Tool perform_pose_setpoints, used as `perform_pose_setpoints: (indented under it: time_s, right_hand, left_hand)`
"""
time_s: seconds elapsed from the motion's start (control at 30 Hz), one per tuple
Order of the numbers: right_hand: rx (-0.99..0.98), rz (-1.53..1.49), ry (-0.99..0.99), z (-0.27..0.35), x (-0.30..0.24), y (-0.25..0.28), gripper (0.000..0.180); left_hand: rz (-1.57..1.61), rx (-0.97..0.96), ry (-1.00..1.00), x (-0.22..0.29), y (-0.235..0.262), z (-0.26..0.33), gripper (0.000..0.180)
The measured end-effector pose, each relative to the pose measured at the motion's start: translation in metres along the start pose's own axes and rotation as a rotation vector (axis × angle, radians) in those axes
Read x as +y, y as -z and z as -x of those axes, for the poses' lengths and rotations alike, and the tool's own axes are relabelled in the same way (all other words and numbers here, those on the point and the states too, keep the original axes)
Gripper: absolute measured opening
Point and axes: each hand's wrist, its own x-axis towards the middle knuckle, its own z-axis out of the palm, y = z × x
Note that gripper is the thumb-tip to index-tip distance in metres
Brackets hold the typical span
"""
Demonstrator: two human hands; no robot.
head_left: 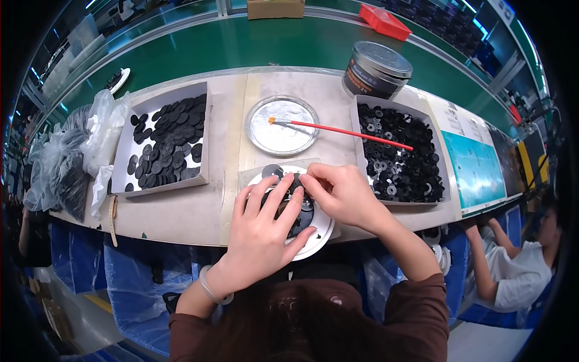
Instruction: The person assembles small black lighting components onto a circular base by hand, then applies a substance from a lubricant container to the assembled components with a brush applicator.
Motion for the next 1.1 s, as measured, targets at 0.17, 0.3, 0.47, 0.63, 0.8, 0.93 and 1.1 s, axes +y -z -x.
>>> perform_pose_setpoints:
  time_s: [0.17,0.3,0.47,0.63,0.8,0.93,1.1]
  right_hand:
    - [-0.036,0.047,-0.038,-0.004,-0.004,0.004,0.023]
    - [-0.069,-0.004,-0.128,-0.008,-0.001,0.003,0.024]
    - [-0.044,-0.064,-0.136,-0.006,0.002,-0.002,0.022]
    - [0.013,-0.136,-0.157,0.002,0.005,-0.006,0.020]
    - [0.020,-0.175,-0.154,0.004,0.006,-0.007,0.019]
    - [0.002,-0.078,-0.105,0.001,-0.003,-0.004,0.018]
    - [0.009,-0.042,-0.077,-0.002,0.001,-0.004,0.018]
  left_hand:
    - [0.017,-0.010,-0.020,-0.003,0.000,-0.004,0.047]
    - [0.004,-0.025,-0.038,-0.003,0.001,-0.007,0.047]
    - [0.002,0.023,-0.029,-0.005,-0.002,-0.004,0.049]
    - [-0.011,0.067,-0.004,-0.003,-0.003,0.000,0.051]
    - [0.005,0.065,0.009,-0.002,-0.003,0.001,0.052]
    - [0.013,0.061,0.034,-0.003,-0.001,0.003,0.052]
    - [0.038,0.051,0.023,-0.005,-0.002,0.001,0.053]
